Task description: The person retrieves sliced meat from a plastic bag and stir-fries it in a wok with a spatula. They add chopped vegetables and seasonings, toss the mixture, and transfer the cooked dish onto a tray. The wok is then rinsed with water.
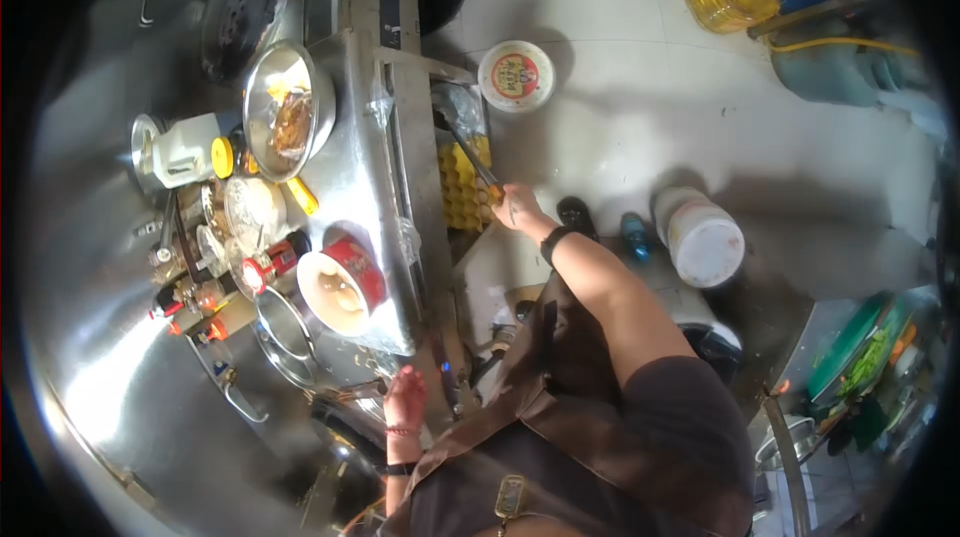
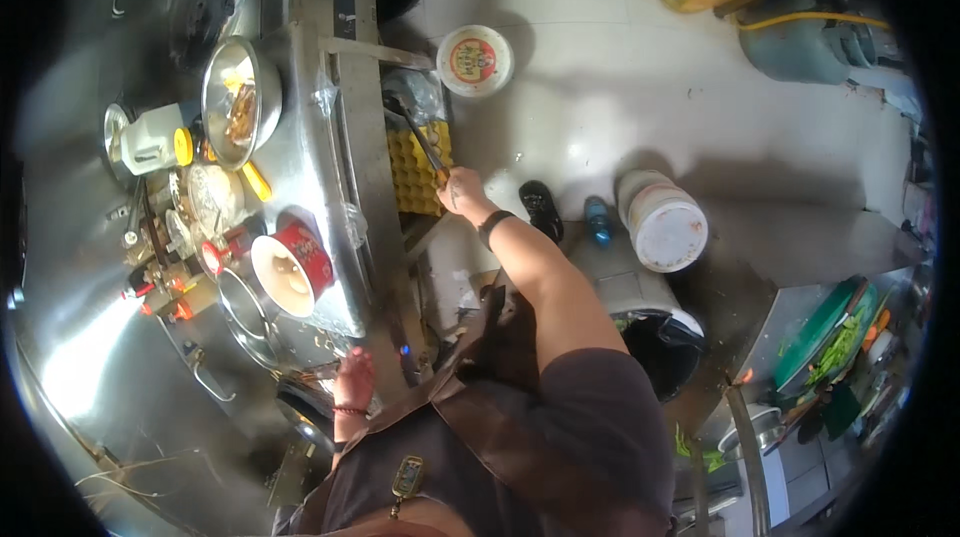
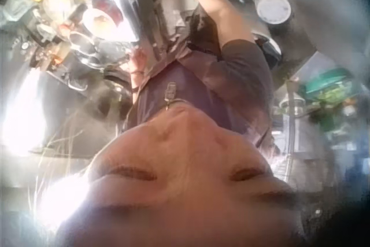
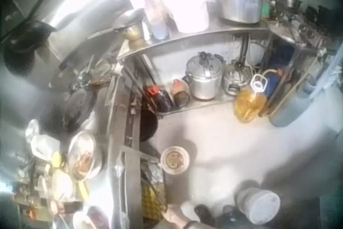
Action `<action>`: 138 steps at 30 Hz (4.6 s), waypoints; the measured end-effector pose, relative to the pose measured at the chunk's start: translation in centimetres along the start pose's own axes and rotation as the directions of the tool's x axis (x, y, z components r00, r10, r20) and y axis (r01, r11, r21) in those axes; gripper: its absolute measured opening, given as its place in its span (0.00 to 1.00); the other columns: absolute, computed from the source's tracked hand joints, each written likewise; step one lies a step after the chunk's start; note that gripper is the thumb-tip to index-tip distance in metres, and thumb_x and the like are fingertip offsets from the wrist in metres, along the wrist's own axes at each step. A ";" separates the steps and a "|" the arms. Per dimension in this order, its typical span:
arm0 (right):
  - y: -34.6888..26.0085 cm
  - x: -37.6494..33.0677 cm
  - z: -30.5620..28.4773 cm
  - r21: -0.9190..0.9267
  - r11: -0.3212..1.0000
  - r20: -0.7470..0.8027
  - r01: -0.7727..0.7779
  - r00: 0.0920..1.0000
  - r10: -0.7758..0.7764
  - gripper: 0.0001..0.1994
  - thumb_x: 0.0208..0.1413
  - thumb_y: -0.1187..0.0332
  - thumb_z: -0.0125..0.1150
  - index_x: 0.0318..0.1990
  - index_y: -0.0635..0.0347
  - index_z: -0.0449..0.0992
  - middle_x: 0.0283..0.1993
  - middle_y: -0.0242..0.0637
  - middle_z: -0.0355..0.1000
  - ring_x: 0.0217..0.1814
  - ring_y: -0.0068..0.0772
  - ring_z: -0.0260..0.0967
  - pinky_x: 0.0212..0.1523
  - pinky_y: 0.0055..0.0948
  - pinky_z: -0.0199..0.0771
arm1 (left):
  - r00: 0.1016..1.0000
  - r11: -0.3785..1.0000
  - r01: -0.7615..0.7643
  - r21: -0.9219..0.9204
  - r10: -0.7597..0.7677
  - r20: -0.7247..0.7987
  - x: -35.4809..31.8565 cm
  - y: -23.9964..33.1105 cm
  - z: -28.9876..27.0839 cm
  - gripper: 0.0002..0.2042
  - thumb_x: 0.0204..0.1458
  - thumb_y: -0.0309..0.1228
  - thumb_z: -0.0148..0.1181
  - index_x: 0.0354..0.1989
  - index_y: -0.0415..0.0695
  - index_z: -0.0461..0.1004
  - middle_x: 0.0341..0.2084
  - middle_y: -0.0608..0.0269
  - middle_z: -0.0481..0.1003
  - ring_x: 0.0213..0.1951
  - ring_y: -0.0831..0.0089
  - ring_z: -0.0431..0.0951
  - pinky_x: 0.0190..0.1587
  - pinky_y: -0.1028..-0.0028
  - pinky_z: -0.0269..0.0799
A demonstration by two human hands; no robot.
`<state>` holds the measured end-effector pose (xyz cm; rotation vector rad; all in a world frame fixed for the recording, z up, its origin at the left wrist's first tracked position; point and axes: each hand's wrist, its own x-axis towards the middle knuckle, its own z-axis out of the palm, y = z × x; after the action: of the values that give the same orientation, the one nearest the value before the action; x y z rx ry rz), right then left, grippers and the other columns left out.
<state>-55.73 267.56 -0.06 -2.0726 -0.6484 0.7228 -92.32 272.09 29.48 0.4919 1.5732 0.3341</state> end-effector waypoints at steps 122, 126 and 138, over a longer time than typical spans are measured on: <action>-44.3 -45.0 8.5 0.057 0.987 0.962 -0.148 0.273 -0.015 0.13 0.62 0.61 0.55 0.43 0.63 0.71 0.28 0.37 0.73 0.20 0.28 0.71 0.19 0.23 0.71 | 0.689 0.507 -0.344 -0.791 0.708 0.154 -14.4 -4.9 -27.9 0.13 0.58 0.24 0.53 0.50 0.36 0.62 0.35 0.56 0.74 0.42 0.65 0.78 0.50 0.67 0.75; -39.1 -29.7 11.3 0.620 0.784 0.335 0.033 0.892 -0.303 0.17 0.54 0.75 0.62 0.48 0.53 0.63 0.26 0.29 0.69 0.25 0.22 0.68 0.27 0.22 0.69 | 0.716 0.557 -0.147 -0.817 0.630 0.301 -15.3 -5.6 -30.8 0.11 0.58 0.25 0.53 0.48 0.38 0.65 0.36 0.57 0.73 0.39 0.66 0.77 0.46 0.66 0.76; -43.1 -11.8 17.8 0.322 0.862 0.035 0.390 0.905 -0.423 0.09 0.56 0.67 0.59 0.36 0.66 0.77 0.29 0.35 0.75 0.29 0.23 0.69 0.34 0.23 0.69 | 0.807 0.599 -0.024 -0.800 0.484 0.338 -14.1 -7.4 -32.6 0.18 0.57 0.25 0.49 0.56 0.35 0.64 0.36 0.57 0.69 0.31 0.72 0.70 0.28 0.76 0.72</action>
<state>-84.35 291.85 30.08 -1.5476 -0.9354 0.6395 -125.32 261.38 40.22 0.1033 0.6730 0.9774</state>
